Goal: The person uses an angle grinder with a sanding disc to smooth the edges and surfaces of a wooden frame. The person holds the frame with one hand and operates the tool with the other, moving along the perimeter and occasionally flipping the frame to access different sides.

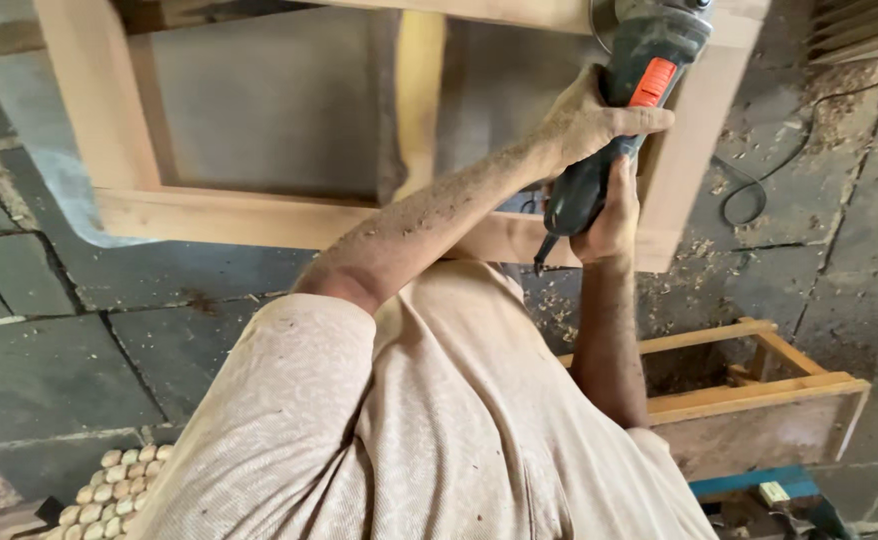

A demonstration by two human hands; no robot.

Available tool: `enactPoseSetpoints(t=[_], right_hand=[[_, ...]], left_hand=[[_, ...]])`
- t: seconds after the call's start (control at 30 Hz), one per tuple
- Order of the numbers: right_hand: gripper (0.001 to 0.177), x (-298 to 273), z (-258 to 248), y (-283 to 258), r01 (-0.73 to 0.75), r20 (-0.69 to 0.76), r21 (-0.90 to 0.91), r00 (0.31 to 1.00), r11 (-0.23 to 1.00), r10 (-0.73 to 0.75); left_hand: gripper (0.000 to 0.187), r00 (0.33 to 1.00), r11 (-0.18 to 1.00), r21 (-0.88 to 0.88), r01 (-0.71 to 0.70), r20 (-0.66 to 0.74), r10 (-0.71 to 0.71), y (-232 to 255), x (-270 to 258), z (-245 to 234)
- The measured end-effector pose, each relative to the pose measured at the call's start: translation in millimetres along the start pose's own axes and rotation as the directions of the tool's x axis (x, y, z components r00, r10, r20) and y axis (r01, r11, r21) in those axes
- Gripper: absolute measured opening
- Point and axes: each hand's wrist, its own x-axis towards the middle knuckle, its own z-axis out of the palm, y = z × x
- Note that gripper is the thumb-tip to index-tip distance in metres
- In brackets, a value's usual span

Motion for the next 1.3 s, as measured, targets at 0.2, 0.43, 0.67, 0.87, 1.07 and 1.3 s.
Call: enactPoseSetpoints(t=[0.2,0.43,0.67,0.87,1.07,1.3], right_hand=[[0.053,0.7,53.6,60.6,-0.074,-0.026,0.058,0.997,0.996,0.075],[0.052,9.1,113.9,103.6,-0.112,0.005,0.036,0.994,0.993,0.111],[0.056,9.2,187.9,131.5,-0.176,0.034,0.092,0.984,0.980,0.174],[0.064,20.7,234.5,156.1,-0.185,0.123,-0.153,0.971,0.971,0.205],[0.068,31.4,287.6,199.3,-0.269,0.213,-0.259,0.921,0.928,0.326],[0.047,45.7,367.8,238.7,-0.297,0.323,-0.334,0.856,0.895,0.405]], left_hand=[[0.060,0.999,0.999,-0.004,-0.035,-0.021,0.035,3.9,-35.5,-72.9],[0.076,0.985,0.996,0.005,-0.091,-0.144,0.090,-0.6,-60.1,-144.4],[0.086,0.973,0.996,-0.002,-0.091,-0.215,0.088,14.1,-94.4,-210.2],[0.091,0.951,0.995,-0.058,-0.081,-0.302,0.060,32.2,-125.6,-266.1],[0.085,0.885,0.996,-0.045,-0.071,-0.464,0.042,42.5,-175.4,-340.9],[0.070,0.848,0.924,-0.235,-0.303,-0.509,0.149,56.0,-233.6,-429.5]])
